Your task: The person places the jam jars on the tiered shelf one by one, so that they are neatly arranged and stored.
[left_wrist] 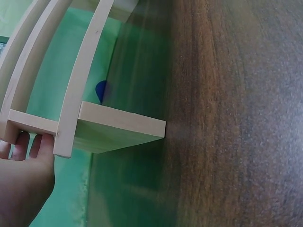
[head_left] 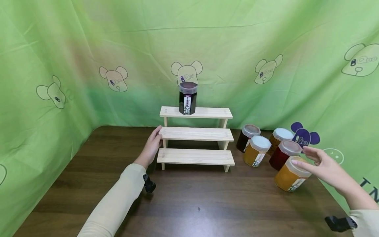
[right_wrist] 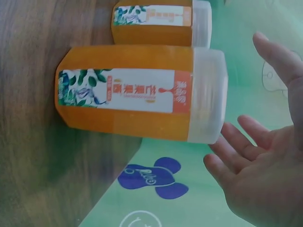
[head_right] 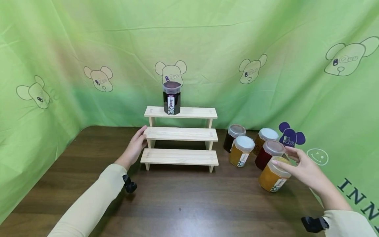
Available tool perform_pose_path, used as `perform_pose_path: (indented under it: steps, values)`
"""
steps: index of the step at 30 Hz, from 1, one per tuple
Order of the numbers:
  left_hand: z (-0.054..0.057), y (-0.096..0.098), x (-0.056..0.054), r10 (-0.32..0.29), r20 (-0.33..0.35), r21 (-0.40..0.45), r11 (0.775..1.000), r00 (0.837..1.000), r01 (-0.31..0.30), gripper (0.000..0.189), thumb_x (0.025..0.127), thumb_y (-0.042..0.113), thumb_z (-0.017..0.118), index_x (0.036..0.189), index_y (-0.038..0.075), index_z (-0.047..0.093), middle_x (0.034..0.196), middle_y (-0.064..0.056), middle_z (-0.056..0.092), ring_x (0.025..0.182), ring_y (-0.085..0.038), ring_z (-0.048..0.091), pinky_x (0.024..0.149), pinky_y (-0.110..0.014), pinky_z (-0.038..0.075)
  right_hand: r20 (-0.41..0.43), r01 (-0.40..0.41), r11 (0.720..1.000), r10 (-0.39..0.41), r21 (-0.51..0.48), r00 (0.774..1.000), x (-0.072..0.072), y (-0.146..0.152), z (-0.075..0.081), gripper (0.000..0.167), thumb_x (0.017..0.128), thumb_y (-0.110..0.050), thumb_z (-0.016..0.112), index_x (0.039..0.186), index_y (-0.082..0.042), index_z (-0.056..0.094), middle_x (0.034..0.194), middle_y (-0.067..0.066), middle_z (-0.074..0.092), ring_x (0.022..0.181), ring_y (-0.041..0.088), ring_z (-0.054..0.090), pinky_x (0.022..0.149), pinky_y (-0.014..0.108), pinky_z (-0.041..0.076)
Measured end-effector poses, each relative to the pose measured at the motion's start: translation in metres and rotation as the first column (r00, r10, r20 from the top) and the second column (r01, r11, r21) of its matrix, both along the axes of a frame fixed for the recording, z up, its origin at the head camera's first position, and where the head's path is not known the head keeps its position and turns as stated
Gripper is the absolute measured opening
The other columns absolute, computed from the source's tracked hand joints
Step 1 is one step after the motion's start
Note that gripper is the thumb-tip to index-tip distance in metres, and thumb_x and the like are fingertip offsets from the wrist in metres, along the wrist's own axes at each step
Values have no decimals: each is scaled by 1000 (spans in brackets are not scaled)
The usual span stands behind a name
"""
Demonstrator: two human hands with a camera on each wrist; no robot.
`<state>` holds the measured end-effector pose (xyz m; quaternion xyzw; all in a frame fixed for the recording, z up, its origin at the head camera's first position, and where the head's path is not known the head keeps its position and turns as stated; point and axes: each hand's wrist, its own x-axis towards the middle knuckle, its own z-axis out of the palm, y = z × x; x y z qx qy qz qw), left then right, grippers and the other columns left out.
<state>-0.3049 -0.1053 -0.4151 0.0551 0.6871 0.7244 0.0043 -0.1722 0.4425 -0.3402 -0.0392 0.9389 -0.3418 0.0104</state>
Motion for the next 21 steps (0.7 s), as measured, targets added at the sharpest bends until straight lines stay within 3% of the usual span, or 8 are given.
perform_pose_path:
  steps: [4, 9, 12, 14, 15, 16, 18, 21]
  values:
    - [1, 0, 1, 0, 9, 11, 1000, 1000, 0, 53, 109, 17, 35, 160, 14, 23, 163, -9, 22, 147, -23, 24, 119, -44, 24, 1, -15, 999, 15, 43, 1000, 1, 5, -5, 86, 101, -29, 62, 153, 14, 8, 150, 44, 21, 127, 63, 31, 74, 10, 44]
    - [0, 0, 0, -3, -14, 17, 1000, 1000, 3, 52, 110, 20, 35, 160, 11, 23, 162, -12, 23, 147, -25, 25, 119, -45, 24, 23, -25, 999, 24, 34, 999, 1, 10, -15, 87, 101, -29, 62, 152, 16, 8, 149, 44, 22, 126, 62, 32, 72, 10, 43]
    - [0, 0, 0, -3, -27, 12, 1000, 1000, 3, 52, 111, 22, 35, 160, 9, 23, 162, -14, 23, 147, -27, 24, 119, -47, 23, 33, -23, 1000, 22, 20, 999, 2, 12, -22, 89, 101, -30, 62, 153, 15, 6, 147, 46, 20, 125, 64, 31, 93, 37, 51]
    - [-1, 0, 0, 4, -26, 7, 1000, 1000, -4, 52, 111, 24, 35, 160, 10, 24, 162, -13, 23, 147, -26, 24, 119, -47, 23, 32, -20, 1000, 19, 23, 999, 2, 12, -27, 90, 100, -31, 62, 153, 14, 6, 144, 49, 22, 124, 64, 32, 95, 62, 44]
    - [-2, 0, 0, 9, -22, 4, 1000, 1000, -9, 52, 111, 24, 35, 160, 11, 24, 162, -13, 23, 147, -26, 24, 119, -47, 24, 26, -20, 999, 19, 32, 999, 2, 13, -29, 90, 99, -31, 63, 153, 15, 7, 141, 49, 27, 122, 62, 37, 94, 64, 44]
    - [-2, 0, 0, 13, -21, 6, 1000, 1000, -13, 51, 111, 25, 35, 159, 11, 25, 162, -12, 24, 147, -26, 24, 119, -46, 24, 21, -18, 999, 17, 42, 1000, 2, 13, -31, 90, 99, -32, 64, 153, 15, 9, 139, 49, 30, 121, 54, 45, 93, 66, 43]
    - [-3, 1, 0, 20, -22, 8, 1000, 1000, -19, 50, 111, 25, 35, 159, 12, 27, 162, -11, 24, 147, -25, 25, 119, -46, 24, -1, -20, 998, 20, 61, 1000, 0, 15, -35, 88, 97, -30, 66, 151, 17, 14, 135, 47, 39, 113, 29, 58, 90, 46, 51]
    - [-5, 1, -1, 25, -30, 12, 1000, 999, -24, 50, 111, 25, 35, 159, 12, 28, 161, -12, 26, 147, -26, 26, 119, -47, 24, -40, -31, 997, 34, 70, 999, -3, 17, -42, 81, 95, -25, 70, 147, 18, 25, 127, 40, 53, 97, -6, 52, 75, 20, 48]
